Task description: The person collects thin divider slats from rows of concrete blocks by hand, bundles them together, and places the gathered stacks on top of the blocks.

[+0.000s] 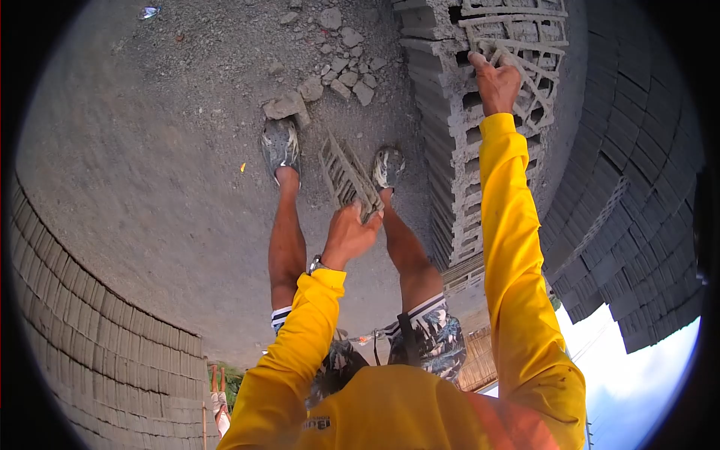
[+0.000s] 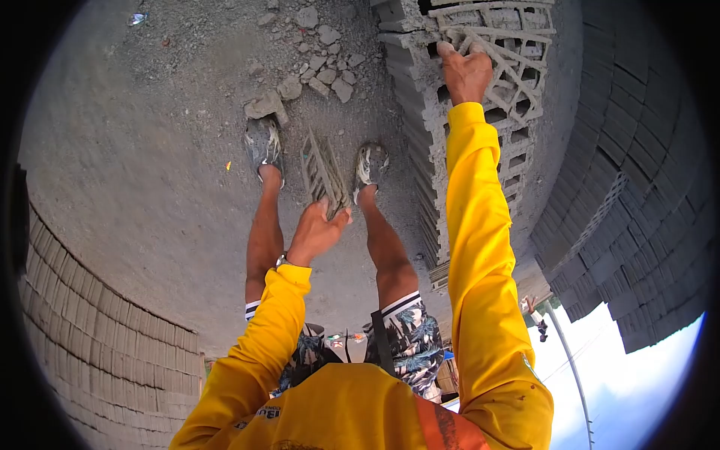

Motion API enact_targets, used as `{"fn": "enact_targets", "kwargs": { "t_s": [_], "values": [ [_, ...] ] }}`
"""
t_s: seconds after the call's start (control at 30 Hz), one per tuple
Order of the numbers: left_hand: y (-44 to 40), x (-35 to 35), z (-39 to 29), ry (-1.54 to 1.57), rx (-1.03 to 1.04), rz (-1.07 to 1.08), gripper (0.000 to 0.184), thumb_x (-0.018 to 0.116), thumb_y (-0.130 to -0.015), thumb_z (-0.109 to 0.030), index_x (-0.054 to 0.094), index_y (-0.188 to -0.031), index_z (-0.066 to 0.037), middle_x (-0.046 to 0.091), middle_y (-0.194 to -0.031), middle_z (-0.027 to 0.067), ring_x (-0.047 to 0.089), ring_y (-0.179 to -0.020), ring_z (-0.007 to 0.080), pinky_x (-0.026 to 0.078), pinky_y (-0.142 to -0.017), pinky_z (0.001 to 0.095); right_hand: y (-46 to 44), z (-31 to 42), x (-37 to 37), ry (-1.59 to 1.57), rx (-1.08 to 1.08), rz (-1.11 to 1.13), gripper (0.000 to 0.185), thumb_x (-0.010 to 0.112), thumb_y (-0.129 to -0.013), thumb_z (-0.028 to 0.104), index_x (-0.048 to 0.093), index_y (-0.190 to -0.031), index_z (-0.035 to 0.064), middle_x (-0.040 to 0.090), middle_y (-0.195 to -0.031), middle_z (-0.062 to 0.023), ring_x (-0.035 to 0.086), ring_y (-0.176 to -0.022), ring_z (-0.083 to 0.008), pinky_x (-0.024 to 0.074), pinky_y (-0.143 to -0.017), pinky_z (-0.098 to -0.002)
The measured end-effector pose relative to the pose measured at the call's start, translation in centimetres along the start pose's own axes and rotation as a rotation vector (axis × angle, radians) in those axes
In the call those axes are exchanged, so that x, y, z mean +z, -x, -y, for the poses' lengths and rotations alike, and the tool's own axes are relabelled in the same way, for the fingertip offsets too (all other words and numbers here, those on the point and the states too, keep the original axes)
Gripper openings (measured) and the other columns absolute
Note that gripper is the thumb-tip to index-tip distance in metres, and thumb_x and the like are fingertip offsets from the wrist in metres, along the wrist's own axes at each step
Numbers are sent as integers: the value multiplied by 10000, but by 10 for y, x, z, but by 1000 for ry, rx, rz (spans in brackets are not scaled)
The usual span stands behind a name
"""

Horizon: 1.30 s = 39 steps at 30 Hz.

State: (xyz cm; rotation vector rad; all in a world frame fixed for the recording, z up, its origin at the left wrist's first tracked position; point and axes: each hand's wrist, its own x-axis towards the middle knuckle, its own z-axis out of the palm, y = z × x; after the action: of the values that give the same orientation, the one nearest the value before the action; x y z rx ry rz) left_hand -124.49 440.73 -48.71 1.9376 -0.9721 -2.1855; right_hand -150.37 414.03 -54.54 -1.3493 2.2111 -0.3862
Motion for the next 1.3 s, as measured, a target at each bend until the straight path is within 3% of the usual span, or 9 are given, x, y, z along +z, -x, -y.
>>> {"fn": "enact_targets", "kwargs": {
  "t_s": [0.13,0.37,0.53,0.83,0.97,1.03,1.13,1.23,1.3],
  "values": [
    [0,-9,-8,-23,30,-29,374,639,-888,-269,650,-1071,57,672,-1028,308,647,-999,451,519,-848,454,-31,-2,42,438,-97,-185,490,795,-730,372,684,-956,-49,707,-979,-238,672,-940,-424,477,-880,-513],
    [2,-22,-19,-7,-29,-47,354,657,-888,-249,649,-1053,63,685,-984,280,661,-965,419,509,-850,429,-13,10,36,604,-188,-134,404,786,-729,344,697,-911,-6,709,-937,-187,676,-879,-399,470,-798,-517],
    [-5,-21,-13,36,23,-67,337,670,-894,-237,646,-1029,71,695,-947,260,669,-920,409,503,-844,416,11,-11,19,412,-281,-44,443,781,-726,248,667,-1020,-63,685,-989,-261,657,-948,-433,501,-862,-452],
    [7,-16,-23,20,-74,-8,470,670,-883,-287,622,-1135,107,688,-968,293,676,-958,416,513,-845,428,8,-15,28,83,11,-107,543,824,-698,241,643,-1102,-73,681,-1059,-275,656,-1023,-409,503,-915,-424],
    [12,-8,-2,29,4,-120,407,703,-887,-270,648,-1085,82,716,-894,181,705,-871,269,520,-793,364,17,5,-59,-210,54,-111,578,848,-692,266,642,-1094,-95,692,-1018,-198,654,-983,-291,503,-888,-376],
    [18,-4,1,232,-29,-52,357,702,-899,-265,663,-1049,57,717,-898,132,697,-882,201,518,-787,329,27,10,-142,-356,69,-61,553,865,-679,265,664,-1069,-72,682,-963,-135,634,-917,-237,485,-870,-336],
    [50,2,-16,481,14,-208,243,732,-879,-147,667,-1050,13,694,-905,61,655,-799,143,502,-777,285,25,-5,-279,-339,109,80,432,849,-707,276,687,-980,-16,655,-883,-85,611,-840,-197,455,-836,-285],
    [91,10,-31,678,78,-347,210,741,-872,-143,679,-1032,-23,691,-854,54,643,-748,158,496,-748,279,17,-33,-384,-381,166,132,297,798,-793,289,680,-888,34,622,-824,-46,585,-783,-165,430,-812,-273],
    [122,11,-57,711,137,-372,212,743,-869,-161,681,-1022,-27,690,-832,56,634,-728,161,489,-732,284,56,-32,-420,-701,194,130,268,757,-843,302,667,-828,50,626,-792,-41,606,-794,-168,447,-817,-296]
  ]
}}
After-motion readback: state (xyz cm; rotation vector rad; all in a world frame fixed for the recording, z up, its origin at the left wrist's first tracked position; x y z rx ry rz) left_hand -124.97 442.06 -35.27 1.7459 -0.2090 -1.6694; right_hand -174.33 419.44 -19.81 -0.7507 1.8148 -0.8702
